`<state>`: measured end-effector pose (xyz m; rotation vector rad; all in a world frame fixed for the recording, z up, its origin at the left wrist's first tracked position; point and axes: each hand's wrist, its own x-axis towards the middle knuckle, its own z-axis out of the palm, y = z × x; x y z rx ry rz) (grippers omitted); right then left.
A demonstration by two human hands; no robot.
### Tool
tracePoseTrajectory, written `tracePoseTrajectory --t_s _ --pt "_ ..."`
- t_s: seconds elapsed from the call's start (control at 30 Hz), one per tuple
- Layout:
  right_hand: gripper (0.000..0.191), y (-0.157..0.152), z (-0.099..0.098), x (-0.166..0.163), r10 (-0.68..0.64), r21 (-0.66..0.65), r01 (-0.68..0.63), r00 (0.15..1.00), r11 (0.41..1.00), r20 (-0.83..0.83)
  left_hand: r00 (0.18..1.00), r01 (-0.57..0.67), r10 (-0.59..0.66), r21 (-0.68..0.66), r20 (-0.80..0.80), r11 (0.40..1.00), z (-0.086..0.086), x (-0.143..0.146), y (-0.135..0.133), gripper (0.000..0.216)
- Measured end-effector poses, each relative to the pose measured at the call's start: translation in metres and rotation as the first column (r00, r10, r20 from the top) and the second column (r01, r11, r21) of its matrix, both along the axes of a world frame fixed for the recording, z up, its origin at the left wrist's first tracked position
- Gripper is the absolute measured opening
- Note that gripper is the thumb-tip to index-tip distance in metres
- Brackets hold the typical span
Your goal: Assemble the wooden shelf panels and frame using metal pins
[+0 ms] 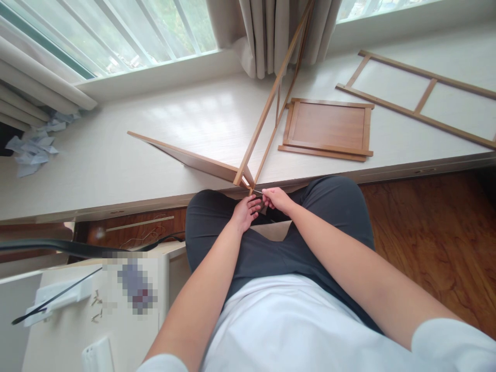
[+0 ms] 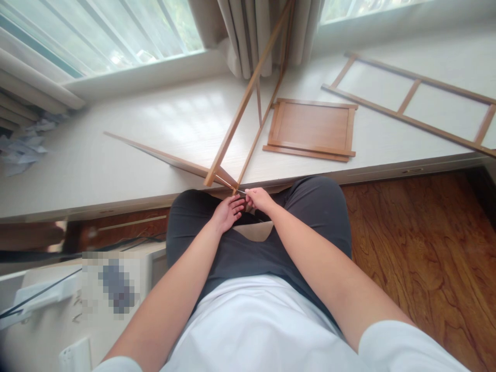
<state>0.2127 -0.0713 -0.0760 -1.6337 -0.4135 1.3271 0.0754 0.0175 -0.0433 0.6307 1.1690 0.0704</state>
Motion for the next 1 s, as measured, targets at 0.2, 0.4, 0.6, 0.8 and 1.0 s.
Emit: tracePoseTrajectory --t_s 0.2,0.4,0.6,0.8,1.0 --pt "0.042 0.000 0.003 0.001 -0.023 -0.028 0.022 0.999 0.999 -0.042 1.000 -0.007 0.007 -0.006 -0.007 1.000 0.004 0.001 -0.001 0.024" --pt "0.042 -0.001 0.008 0.003 -0.060 -0.069 0.056 0.996 0.996 -0.061 1.000 -0.009 0.009 -0.005 -0.003 1.000 0.004 0.001 -0.001 0.022" --pt "0.041 -0.002 0.009 0.005 -0.094 -0.101 0.086 0.992 0.991 -0.078 1.000 -0.008 0.008 -0.003 -0.011 1.000 0.005 0.001 -0.001 0.021" --pt "0.042 -0.002 0.010 0.006 -0.116 -0.121 0.104 0.988 0.987 -0.100 1.000 -0.017 0.017 -0.005 -0.010 1.000 0.005 0.002 -0.002 0.019" --pt "0.045 -0.003 0.011 0.006 -0.117 -0.139 0.100 0.985 0.985 -0.125 1.000 -0.018 0.018 -0.003 -0.002 1.000 0.004 0.002 -0.002 0.018"
